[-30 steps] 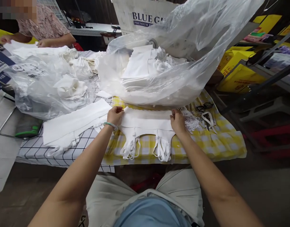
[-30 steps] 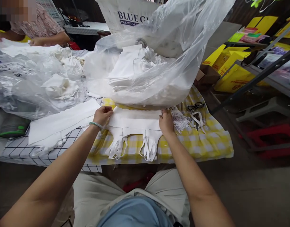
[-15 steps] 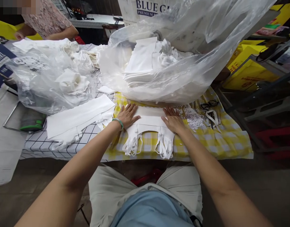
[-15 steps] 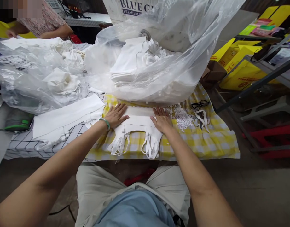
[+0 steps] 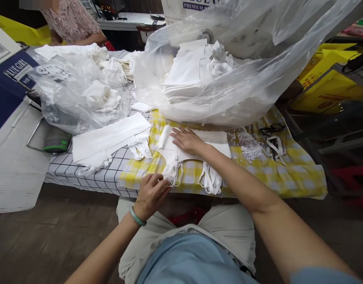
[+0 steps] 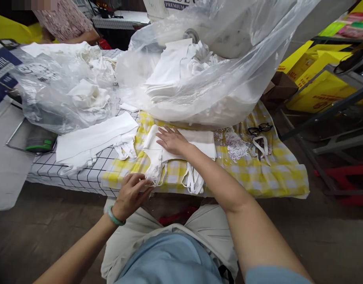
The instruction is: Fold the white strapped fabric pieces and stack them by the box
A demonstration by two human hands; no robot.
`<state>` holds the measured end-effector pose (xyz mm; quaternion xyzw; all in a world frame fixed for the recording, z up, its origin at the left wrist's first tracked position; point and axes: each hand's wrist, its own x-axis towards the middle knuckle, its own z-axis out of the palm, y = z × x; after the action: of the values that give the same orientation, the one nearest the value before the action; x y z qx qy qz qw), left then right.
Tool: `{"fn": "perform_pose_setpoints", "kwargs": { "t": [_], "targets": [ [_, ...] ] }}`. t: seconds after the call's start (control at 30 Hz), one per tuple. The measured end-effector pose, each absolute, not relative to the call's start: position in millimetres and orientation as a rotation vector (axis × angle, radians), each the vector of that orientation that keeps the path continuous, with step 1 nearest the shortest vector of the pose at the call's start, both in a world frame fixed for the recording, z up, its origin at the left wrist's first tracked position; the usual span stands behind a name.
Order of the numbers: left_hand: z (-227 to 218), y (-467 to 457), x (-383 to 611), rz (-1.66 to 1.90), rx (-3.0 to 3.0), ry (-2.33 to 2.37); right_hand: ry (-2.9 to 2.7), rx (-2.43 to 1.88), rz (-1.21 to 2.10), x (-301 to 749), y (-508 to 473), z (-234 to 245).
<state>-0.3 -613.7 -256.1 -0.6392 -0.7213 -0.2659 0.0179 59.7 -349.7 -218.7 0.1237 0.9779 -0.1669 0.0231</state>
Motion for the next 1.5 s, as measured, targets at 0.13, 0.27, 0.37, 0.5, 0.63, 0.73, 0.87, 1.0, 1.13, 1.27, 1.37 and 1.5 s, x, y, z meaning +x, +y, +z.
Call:
{"fn": "perform_pose_setpoints", "kwargs": {
  "t": [0.13,0.27,0.37,0.5,0.63,0.73,0.87,1.0,1.13,1.27,1.37,1.5],
  "targets": [
    [-240.6,-614.0,-11.1,-0.939,-2.072,-2.287,3.023,0.342,-0.596,46.3,-344.1,-237.1],
    [-220.1,-619.5,-28.2,-1.315,-2.060,-2.428,3.040,0.351,-0.598,49.1,-340.6,-246.1],
    [-222.9,-622.3,-33.9,-1.427,-1.971,-2.562,3.036,0.353,-0.585,48.1,-339.9,-247.7],
    [-239.6,-623.0,-30.9,-1.422,-1.820,-2.648,3.034,0.350,-0.570,46.1,-339.6,-248.5],
    [-241.7,-623.3,-23.3,-1.539,-1.613,-2.682,3.033,0.352,-0.564,47.3,-340.4,-247.5],
    [-235.7,-619.3,-11.3,-1.335,-1.598,-2.531,3.044,0.347,-0.574,48.8,-341.7,-246.8],
    [-231.4,-611.0,2.5,-0.957,-1.882,-2.403,3.056,0.355,-0.571,49.6,-343.0,-247.3],
    [-233.4,-617.0,-1.8,-0.978,-1.970,-2.452,3.060,0.360,-0.568,48.5,-342.8,-248.5],
    [-238.1,-629.4,-5.1,-1.068,-1.953,-2.508,3.062,0.362,-0.560,47.3,-341.9,-249.9],
    [-234.4,-635.9,-5.8,-1.184,-1.946,-2.478,3.069,0.373,-0.530,49.7,-344.1,-248.4],
    [-223.9,-646.9,-36.5,-1.289,-1.746,-2.477,3.038,0.411,-0.486,45.5,-347.2,-240.4],
    [-213.7,-677.7,-131.6,-1.269,-1.077,-2.579,3.168,0.334,-0.521,3.4,-356.4,-220.7]
  ]
}}
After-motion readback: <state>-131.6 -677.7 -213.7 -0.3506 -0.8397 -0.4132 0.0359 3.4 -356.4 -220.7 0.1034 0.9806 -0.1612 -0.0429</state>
